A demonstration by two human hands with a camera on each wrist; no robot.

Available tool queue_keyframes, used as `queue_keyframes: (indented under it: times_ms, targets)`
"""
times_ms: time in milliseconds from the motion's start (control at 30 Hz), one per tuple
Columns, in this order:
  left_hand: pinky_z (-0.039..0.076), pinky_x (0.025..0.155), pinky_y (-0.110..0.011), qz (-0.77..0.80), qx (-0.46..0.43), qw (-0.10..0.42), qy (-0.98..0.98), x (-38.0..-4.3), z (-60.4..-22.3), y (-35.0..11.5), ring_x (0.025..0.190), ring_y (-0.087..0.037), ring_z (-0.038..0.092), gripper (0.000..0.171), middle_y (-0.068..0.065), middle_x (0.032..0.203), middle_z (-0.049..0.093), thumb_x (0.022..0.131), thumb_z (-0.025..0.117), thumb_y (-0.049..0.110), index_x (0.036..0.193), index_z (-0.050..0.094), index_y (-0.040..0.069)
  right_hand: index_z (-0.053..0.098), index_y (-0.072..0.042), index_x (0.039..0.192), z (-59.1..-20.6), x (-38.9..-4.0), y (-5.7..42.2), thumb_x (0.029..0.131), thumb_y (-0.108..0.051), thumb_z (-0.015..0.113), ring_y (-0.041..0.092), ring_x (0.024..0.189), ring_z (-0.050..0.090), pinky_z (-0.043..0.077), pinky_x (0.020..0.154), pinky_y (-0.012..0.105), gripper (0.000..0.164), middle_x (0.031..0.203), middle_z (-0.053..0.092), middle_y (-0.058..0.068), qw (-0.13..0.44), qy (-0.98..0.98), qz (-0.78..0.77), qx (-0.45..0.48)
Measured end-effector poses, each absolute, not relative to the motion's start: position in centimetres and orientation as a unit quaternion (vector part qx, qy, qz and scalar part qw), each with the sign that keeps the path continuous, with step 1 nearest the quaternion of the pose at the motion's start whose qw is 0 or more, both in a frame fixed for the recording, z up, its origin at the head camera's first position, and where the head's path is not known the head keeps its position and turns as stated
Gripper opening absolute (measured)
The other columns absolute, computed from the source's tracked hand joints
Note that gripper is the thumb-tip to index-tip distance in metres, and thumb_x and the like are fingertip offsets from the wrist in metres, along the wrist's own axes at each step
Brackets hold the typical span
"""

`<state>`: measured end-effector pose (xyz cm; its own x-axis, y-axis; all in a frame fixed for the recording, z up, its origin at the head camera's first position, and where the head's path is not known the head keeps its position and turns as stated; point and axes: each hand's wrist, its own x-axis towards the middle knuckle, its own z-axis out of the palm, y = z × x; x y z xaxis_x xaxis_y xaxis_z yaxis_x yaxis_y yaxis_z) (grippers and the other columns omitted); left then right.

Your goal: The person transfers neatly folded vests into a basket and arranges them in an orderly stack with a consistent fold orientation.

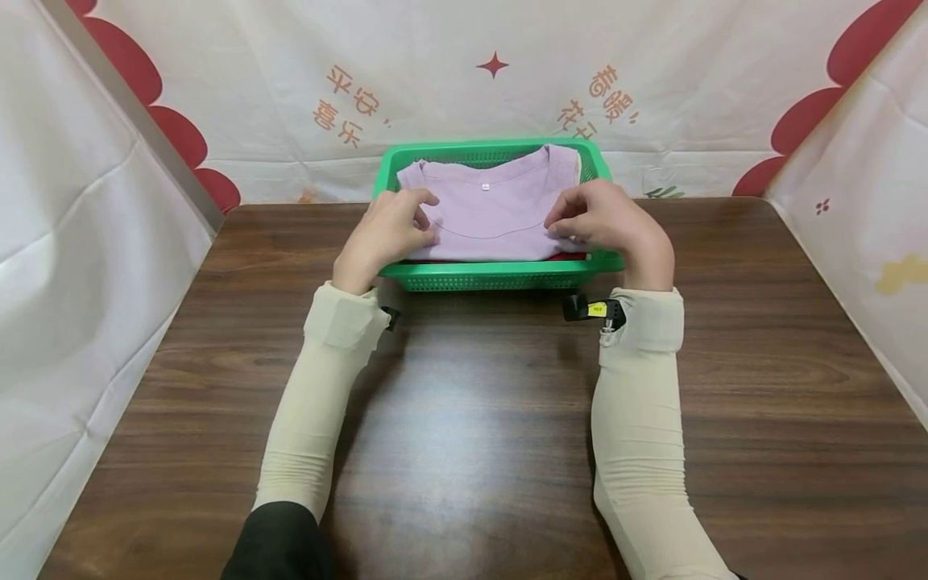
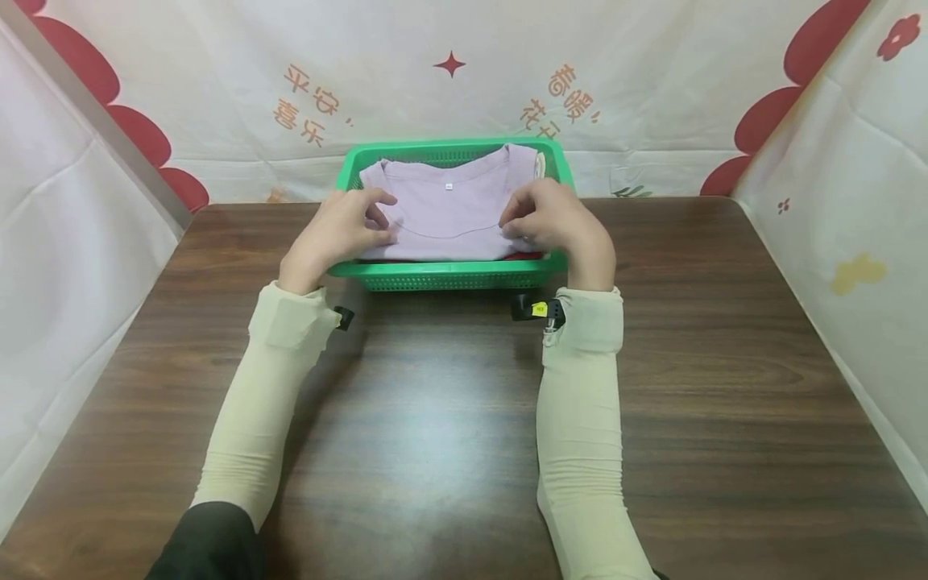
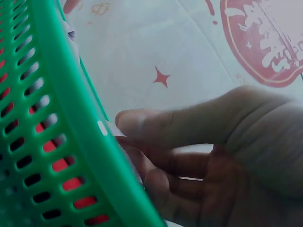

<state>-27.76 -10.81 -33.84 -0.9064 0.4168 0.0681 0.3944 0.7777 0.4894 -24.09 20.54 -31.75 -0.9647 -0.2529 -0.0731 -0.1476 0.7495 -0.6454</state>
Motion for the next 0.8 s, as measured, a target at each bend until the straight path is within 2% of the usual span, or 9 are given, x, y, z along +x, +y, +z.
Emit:
queue_keyframes:
  times_ms: [200, 300, 400, 567, 700, 800]
  targets:
    - [0.048, 0.101, -0.044, 0.247, 0.215, 0.051, 0.943, -27.8, -33.7, -11.0, 0.106, -0.027, 0.068, 0.050, -0.015, 0.109, 0.078, 0.093, 0.075, 0.018, 0.140, 0.061, 0.006, 0.076, -0.001, 0.101, -32.6, -24.6, 21.4, 0.097, -0.009, 0.069, 0.013, 0.073, 0.058, 0.051, 0.067, 0.027, 0.011, 0.083, 0.068, -0.002, 0.138, 0.919, -0.359, -0.080]
    - [0.049, 0.100, -0.044, 0.243, 0.219, 0.064, 0.943, -27.9, -33.6, -11.1, 0.106, -0.026, 0.069, 0.050, -0.015, 0.111, 0.078, 0.094, 0.074, 0.018, 0.141, 0.061, 0.006, 0.076, 0.000, 0.102, -32.8, -24.8, 21.3, 0.096, -0.010, 0.071, 0.013, 0.072, 0.058, 0.050, 0.066, 0.027, 0.012, 0.084, 0.068, -0.002, 0.141, 0.920, -0.358, -0.077]
    - [0.049, 0.099, -0.043, 0.241, 0.226, 0.069, 0.941, -28.0, -33.6, -11.2, 0.107, -0.025, 0.070, 0.049, -0.015, 0.112, 0.078, 0.095, 0.072, 0.019, 0.141, 0.060, 0.006, 0.074, 0.000, 0.111, -32.8, -24.9, 21.1, 0.096, -0.010, 0.070, 0.014, 0.073, 0.059, 0.050, 0.067, 0.026, 0.019, 0.090, 0.071, 0.005, 0.133, 0.923, -0.352, -0.078]
    - [0.051, 0.094, -0.041, 0.259, 0.228, 0.048, 0.937, -28.1, -33.7, -11.6, 0.104, -0.024, 0.069, 0.045, -0.014, 0.112, 0.077, 0.098, 0.067, 0.022, 0.140, 0.062, 0.006, 0.070, -0.005, 0.125, -32.8, -24.7, 21.4, 0.099, -0.020, 0.066, 0.015, 0.074, 0.064, 0.052, 0.066, 0.024, 0.031, 0.109, 0.072, 0.017, 0.061, 0.933, -0.346, -0.083]
    - [0.051, 0.090, -0.040, 0.296, 0.215, 0.000, 0.931, -28.1, -33.9, -11.8, 0.101, -0.024, 0.069, 0.039, -0.012, 0.111, 0.077, 0.100, 0.065, 0.024, 0.135, 0.066, 0.007, 0.071, -0.006, 0.124, -32.9, -24.3, 21.8, 0.100, -0.024, 0.063, 0.016, 0.074, 0.066, 0.051, 0.063, 0.022, 0.031, 0.111, 0.074, 0.019, -0.010, 0.930, -0.361, -0.065]
    - [0.051, 0.090, -0.040, 0.310, 0.205, -0.041, 0.928, -27.9, -34.0, -11.9, 0.100, -0.025, 0.068, 0.032, -0.011, 0.108, 0.077, 0.100, 0.064, 0.023, 0.127, 0.071, 0.007, 0.072, -0.005, 0.124, -33.1, -24.1, 22.0, 0.102, -0.025, 0.060, 0.019, 0.081, 0.067, 0.050, 0.065, 0.020, 0.031, 0.111, 0.074, 0.020, -0.032, 0.927, -0.368, -0.056]
